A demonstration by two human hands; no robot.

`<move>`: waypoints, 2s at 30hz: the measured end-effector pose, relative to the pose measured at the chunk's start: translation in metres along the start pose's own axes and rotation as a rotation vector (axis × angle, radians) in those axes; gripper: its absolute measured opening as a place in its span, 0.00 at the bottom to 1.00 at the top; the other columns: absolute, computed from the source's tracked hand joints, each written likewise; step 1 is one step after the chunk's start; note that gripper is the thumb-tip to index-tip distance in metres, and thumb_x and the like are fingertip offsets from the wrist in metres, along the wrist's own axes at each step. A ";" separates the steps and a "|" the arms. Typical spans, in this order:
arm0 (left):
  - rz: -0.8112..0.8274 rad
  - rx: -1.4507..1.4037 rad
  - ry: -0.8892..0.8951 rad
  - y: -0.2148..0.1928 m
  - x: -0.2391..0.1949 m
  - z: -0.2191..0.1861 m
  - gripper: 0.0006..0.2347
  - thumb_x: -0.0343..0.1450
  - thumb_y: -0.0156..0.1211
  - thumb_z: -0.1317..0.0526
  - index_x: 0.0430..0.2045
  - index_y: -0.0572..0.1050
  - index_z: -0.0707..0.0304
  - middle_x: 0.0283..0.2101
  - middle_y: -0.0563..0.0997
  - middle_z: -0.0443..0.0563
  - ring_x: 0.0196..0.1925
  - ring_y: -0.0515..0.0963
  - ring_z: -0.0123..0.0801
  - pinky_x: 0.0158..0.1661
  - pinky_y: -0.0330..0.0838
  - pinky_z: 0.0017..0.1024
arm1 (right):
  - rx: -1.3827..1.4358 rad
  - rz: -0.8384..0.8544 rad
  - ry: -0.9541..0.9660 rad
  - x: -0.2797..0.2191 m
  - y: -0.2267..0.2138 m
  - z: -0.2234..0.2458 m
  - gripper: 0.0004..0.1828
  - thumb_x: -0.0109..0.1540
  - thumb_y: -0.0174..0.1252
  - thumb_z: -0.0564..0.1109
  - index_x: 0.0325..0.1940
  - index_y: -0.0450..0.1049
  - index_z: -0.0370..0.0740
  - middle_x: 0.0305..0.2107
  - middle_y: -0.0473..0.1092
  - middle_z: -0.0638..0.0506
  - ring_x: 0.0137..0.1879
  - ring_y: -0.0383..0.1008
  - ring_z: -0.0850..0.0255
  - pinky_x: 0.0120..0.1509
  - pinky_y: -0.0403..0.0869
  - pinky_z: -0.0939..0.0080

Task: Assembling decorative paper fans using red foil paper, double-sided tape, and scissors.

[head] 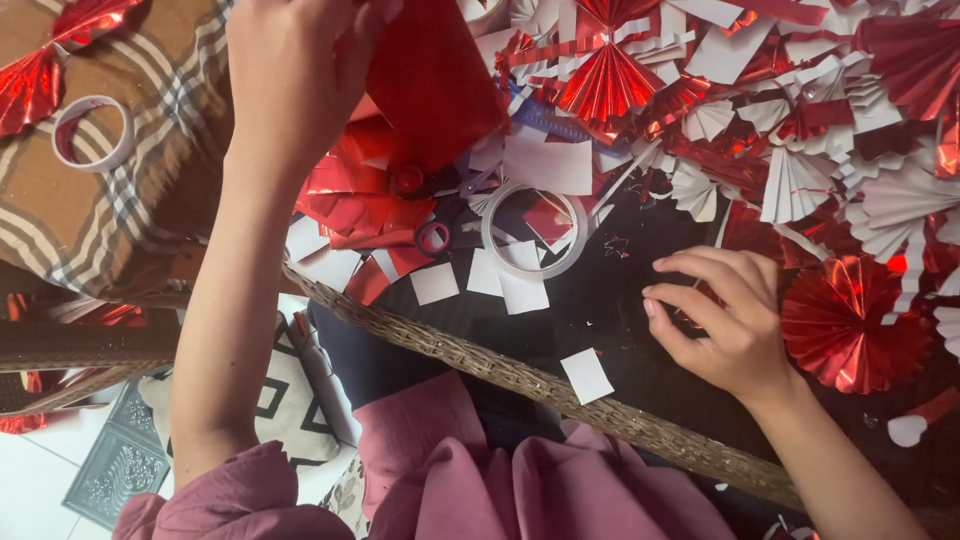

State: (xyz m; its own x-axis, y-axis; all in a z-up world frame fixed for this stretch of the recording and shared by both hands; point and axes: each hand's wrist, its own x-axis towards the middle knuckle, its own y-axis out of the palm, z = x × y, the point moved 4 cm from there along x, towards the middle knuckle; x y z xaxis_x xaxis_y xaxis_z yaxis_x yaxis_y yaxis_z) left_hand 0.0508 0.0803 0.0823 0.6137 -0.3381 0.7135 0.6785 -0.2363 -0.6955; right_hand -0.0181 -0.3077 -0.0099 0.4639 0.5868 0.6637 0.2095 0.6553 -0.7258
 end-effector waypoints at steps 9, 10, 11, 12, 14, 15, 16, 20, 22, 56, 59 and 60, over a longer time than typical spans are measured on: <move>-0.090 0.045 -0.028 0.018 0.000 0.000 0.05 0.78 0.68 0.68 0.32 0.82 0.57 0.25 0.74 0.43 0.27 0.69 0.36 0.26 0.58 0.32 | -0.013 0.012 0.005 -0.001 -0.003 -0.001 0.04 0.60 0.68 0.38 0.33 0.79 0.43 0.43 0.77 0.49 0.50 0.76 0.53 0.58 0.61 0.54; -0.089 0.042 -0.024 0.018 0.002 -0.004 0.05 0.78 0.68 0.68 0.32 0.82 0.57 0.25 0.74 0.43 0.27 0.69 0.36 0.26 0.58 0.32 | -0.015 0.010 0.009 -0.001 -0.004 -0.002 0.04 0.60 0.68 0.38 0.33 0.79 0.43 0.43 0.77 0.49 0.50 0.76 0.53 0.58 0.61 0.54; -0.140 -0.118 -0.075 0.016 0.004 -0.005 0.07 0.76 0.67 0.72 0.29 0.76 0.63 0.24 0.73 0.47 0.26 0.67 0.37 0.28 0.56 0.34 | -0.019 0.009 0.004 -0.001 -0.005 -0.004 0.04 0.59 0.68 0.37 0.33 0.80 0.42 0.42 0.77 0.48 0.50 0.76 0.53 0.58 0.61 0.53; -0.189 -0.283 -0.124 0.016 0.007 -0.006 0.11 0.74 0.67 0.76 0.26 0.70 0.68 0.23 0.72 0.50 0.26 0.65 0.38 0.31 0.55 0.36 | -0.026 0.008 0.004 -0.001 -0.007 -0.006 0.03 0.59 0.69 0.37 0.33 0.80 0.42 0.42 0.77 0.47 0.49 0.76 0.52 0.59 0.61 0.53; -0.181 -0.495 -0.170 -0.006 0.020 -0.044 0.09 0.80 0.62 0.73 0.28 0.72 0.72 0.26 0.72 0.52 0.27 0.66 0.34 0.30 0.55 0.32 | -0.040 -0.039 0.021 0.001 -0.015 -0.014 0.03 0.60 0.69 0.36 0.34 0.81 0.39 0.41 0.78 0.46 0.49 0.76 0.52 0.60 0.62 0.52; -0.172 -0.703 -0.221 -0.015 0.027 -0.062 0.11 0.85 0.58 0.70 0.31 0.74 0.77 0.28 0.73 0.55 0.29 0.67 0.31 0.29 0.55 0.29 | -0.051 -0.085 0.030 0.001 -0.022 -0.018 0.02 0.61 0.68 0.35 0.35 0.81 0.36 0.40 0.78 0.44 0.48 0.75 0.51 0.62 0.62 0.51; -0.170 -0.721 -0.216 -0.021 0.034 -0.081 0.11 0.85 0.58 0.70 0.31 0.74 0.77 0.28 0.73 0.55 0.29 0.67 0.31 0.29 0.55 0.29 | -0.065 -0.082 0.041 -0.002 -0.026 -0.019 0.02 0.61 0.68 0.35 0.35 0.81 0.36 0.40 0.78 0.44 0.48 0.75 0.51 0.62 0.62 0.51; 0.128 -1.082 0.125 -0.011 0.042 -0.152 0.08 0.79 0.53 0.68 0.37 0.79 0.75 0.42 0.85 0.59 0.46 0.86 0.43 0.44 0.77 0.32 | 0.080 -0.290 0.121 -0.010 -0.045 -0.026 0.49 0.49 0.76 0.56 0.63 0.58 0.31 0.57 0.62 0.36 0.64 0.66 0.41 0.74 0.68 0.42; 0.180 -1.172 0.253 0.003 0.032 -0.170 0.10 0.78 0.53 0.65 0.36 0.80 0.75 0.41 0.85 0.61 0.47 0.87 0.47 0.51 0.83 0.37 | 0.160 -0.352 0.088 -0.012 -0.048 -0.015 0.76 0.35 0.83 0.66 0.74 0.46 0.41 0.66 0.53 0.41 0.72 0.59 0.45 0.83 0.65 0.45; 0.475 -0.726 0.375 0.103 0.012 -0.160 0.18 0.69 0.61 0.40 0.21 0.79 0.53 0.26 0.78 0.48 0.35 0.78 0.41 0.40 0.68 0.38 | 0.087 0.207 0.248 0.012 0.016 0.001 0.24 0.58 0.68 0.51 0.55 0.76 0.37 0.41 0.67 0.47 0.41 0.73 0.54 0.43 0.77 0.58; 0.559 -0.930 0.392 0.104 0.008 -0.174 0.19 0.65 0.65 0.38 0.28 0.80 0.52 0.30 0.79 0.47 0.37 0.78 0.40 0.40 0.69 0.39 | 0.097 0.176 0.273 0.015 0.014 -0.003 0.19 0.59 0.67 0.49 0.50 0.77 0.37 0.41 0.68 0.47 0.41 0.74 0.54 0.43 0.77 0.56; 0.586 -0.929 0.437 0.107 0.004 -0.179 0.17 0.67 0.64 0.40 0.31 0.79 0.52 0.32 0.79 0.46 0.39 0.78 0.39 0.40 0.70 0.39 | 0.096 0.154 0.274 0.014 0.015 -0.004 0.16 0.60 0.66 0.49 0.48 0.77 0.38 0.40 0.69 0.49 0.40 0.75 0.55 0.43 0.77 0.57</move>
State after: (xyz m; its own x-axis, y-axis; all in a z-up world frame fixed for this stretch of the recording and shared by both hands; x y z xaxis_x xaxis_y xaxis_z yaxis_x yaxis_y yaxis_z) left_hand 0.0538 -0.1091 -0.0044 0.4209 -0.8557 0.3011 -0.3257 -0.4523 -0.8303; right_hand -0.0051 -0.2921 -0.0121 0.7008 0.5411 0.4649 0.0428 0.6186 -0.7846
